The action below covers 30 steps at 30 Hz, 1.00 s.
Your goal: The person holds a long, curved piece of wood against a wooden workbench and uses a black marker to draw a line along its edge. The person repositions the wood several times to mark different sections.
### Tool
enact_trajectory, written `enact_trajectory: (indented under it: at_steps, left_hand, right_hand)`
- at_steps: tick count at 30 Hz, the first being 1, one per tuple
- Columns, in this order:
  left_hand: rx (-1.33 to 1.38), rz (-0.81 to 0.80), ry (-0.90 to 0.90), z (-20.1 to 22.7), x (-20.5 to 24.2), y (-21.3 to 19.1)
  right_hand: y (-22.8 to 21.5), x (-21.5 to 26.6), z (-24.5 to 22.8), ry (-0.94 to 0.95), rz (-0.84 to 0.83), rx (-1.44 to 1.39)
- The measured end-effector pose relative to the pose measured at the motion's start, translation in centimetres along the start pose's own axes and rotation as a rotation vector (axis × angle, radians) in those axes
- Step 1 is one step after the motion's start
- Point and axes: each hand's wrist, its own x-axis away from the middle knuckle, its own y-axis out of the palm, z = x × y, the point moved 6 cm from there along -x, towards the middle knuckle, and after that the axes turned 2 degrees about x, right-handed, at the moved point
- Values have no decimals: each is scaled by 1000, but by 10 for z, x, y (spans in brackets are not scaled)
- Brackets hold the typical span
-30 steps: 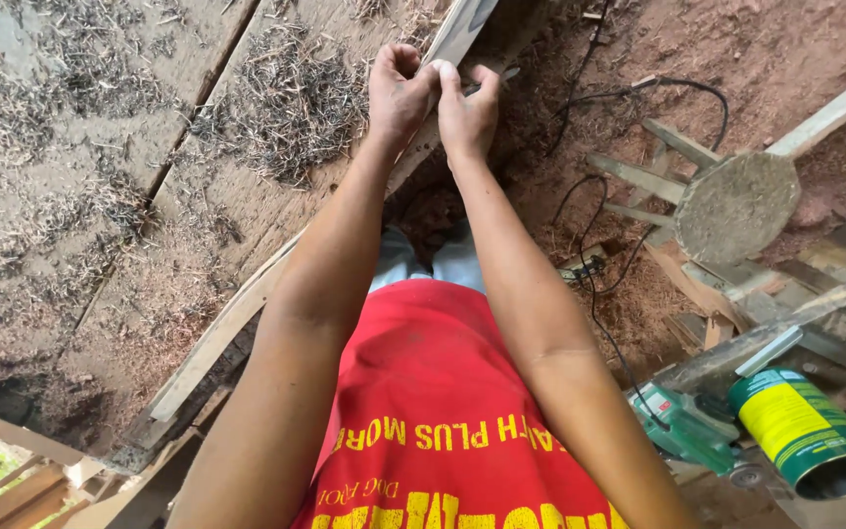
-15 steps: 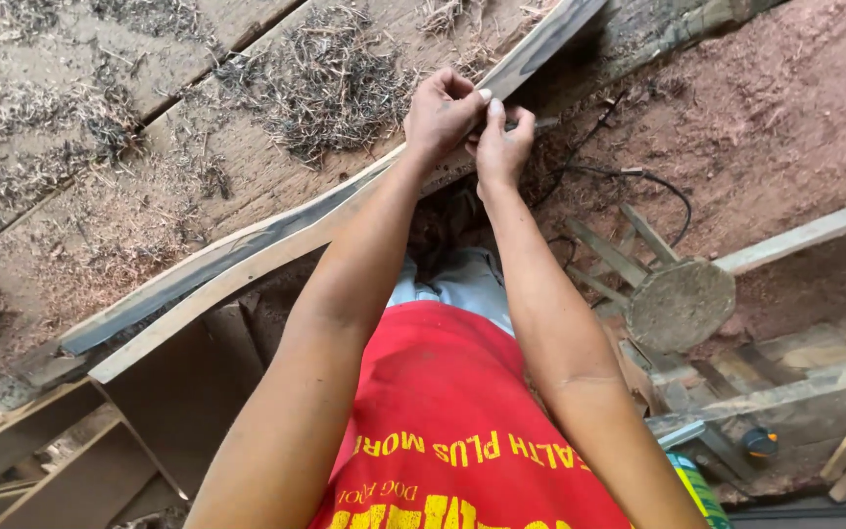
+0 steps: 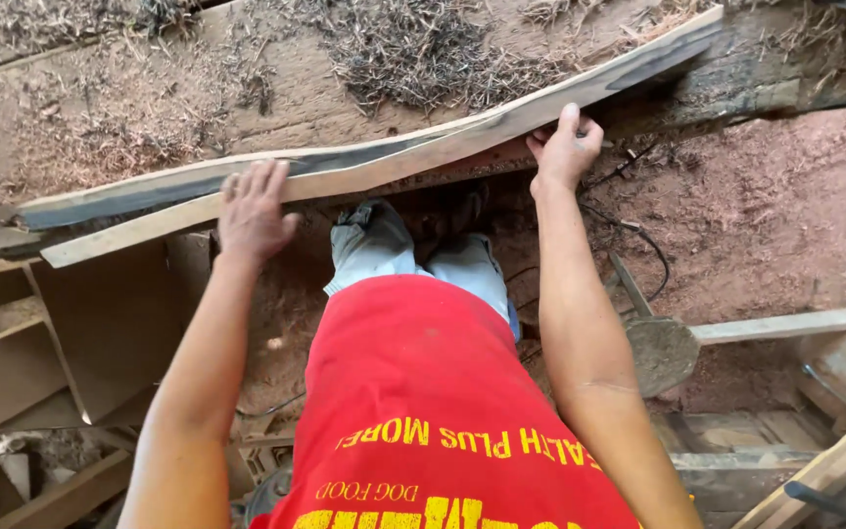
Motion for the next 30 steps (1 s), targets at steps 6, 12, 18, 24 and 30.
enact_trajectory:
  at_steps: [6,12,18,24,30]
  left_hand:
    - [10,128,-144,-123,47,20]
    - [118,298,-70,-161,45,27]
    - [143,289,-25,-166,43,19]
    - [203,285,-4,-166,41,6]
    - [178,289,-6,-164,42,6]
  right_hand:
    - [-6,-17,9,-2,-49,-77]
    - [-13,-17,2,-18,-19,-66]
    - [-13,-1,-14,5,-22,-48]
    - [-13,9,-19,11,62,9]
    - [-17,7,-17,-8,74,24]
